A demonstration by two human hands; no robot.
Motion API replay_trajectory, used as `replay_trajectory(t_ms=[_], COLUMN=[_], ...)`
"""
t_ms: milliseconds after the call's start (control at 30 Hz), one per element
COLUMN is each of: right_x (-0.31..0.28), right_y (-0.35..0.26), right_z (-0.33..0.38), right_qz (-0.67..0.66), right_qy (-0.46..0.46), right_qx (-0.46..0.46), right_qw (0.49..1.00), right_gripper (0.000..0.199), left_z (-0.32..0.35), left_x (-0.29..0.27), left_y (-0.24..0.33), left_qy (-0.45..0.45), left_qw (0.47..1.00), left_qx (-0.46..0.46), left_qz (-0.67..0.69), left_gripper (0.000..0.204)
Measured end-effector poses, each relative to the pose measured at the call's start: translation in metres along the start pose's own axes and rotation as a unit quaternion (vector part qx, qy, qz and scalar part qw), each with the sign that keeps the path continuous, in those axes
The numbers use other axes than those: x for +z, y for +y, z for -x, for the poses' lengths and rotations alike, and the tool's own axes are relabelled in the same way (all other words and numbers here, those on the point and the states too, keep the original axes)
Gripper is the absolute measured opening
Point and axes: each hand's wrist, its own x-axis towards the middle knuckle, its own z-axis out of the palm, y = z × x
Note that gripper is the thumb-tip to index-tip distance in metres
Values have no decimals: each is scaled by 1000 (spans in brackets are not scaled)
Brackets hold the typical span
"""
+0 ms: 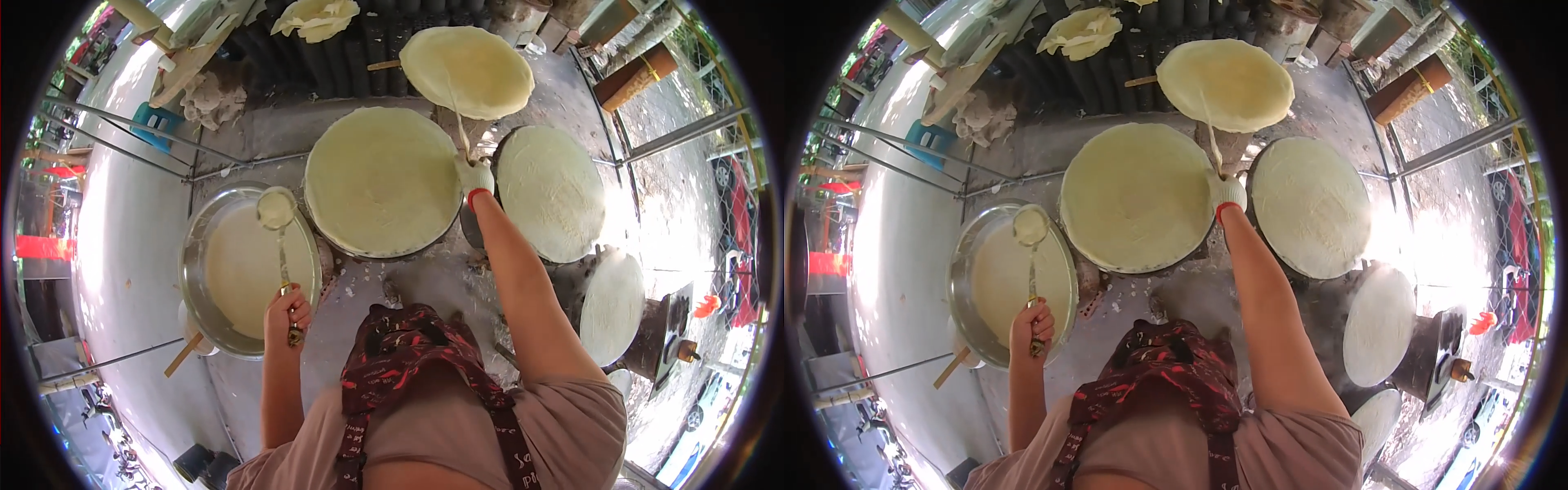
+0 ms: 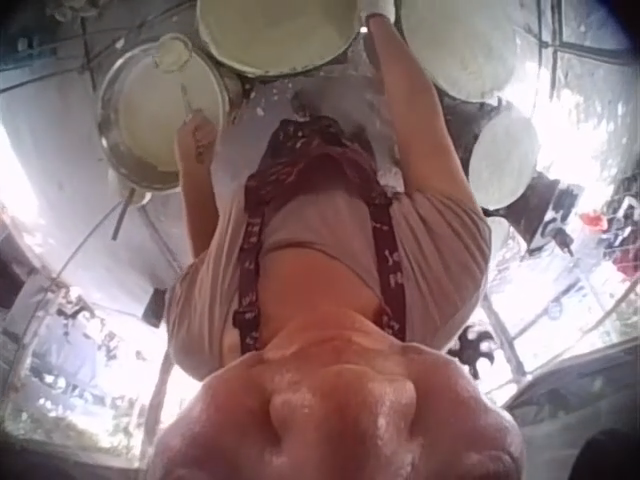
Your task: The person makes thin wrappers by scooping batter from a bowl onto heated circular plates with a ladle, spreading it with a wooden tool, and peeling the cooked wrappers off the plates to stack them.
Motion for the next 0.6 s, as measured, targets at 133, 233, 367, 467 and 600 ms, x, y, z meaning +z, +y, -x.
replay_trajectory(t_ms=[133,233,367,467,600], right_x=[16,8,-8,-78,-177], right_y=[-9,-24,-29,-42,34], right_z=[19,34,45,73,64], right_qz=[135,-15,-271,-390,-425], right_qy=[14,-11,6,7,121], right_qx=[-42,-70,-106,-24,13], right_qw=[990,997,957,920,897], right_gripper=[48,45,25,21,27], left_z=[-2,-2,-1,-3,2], left_x=[-19,-22,-6,18,28], left_y=[14,17,9,-5,-27], left_qy=[17,23,5,8,-48], left_qw=[998,995,994,996,996], left_qx=[18,27,38,41,5], left_qz=[64,90,102,84,76], left_gripper=[10,8,7,6,6])
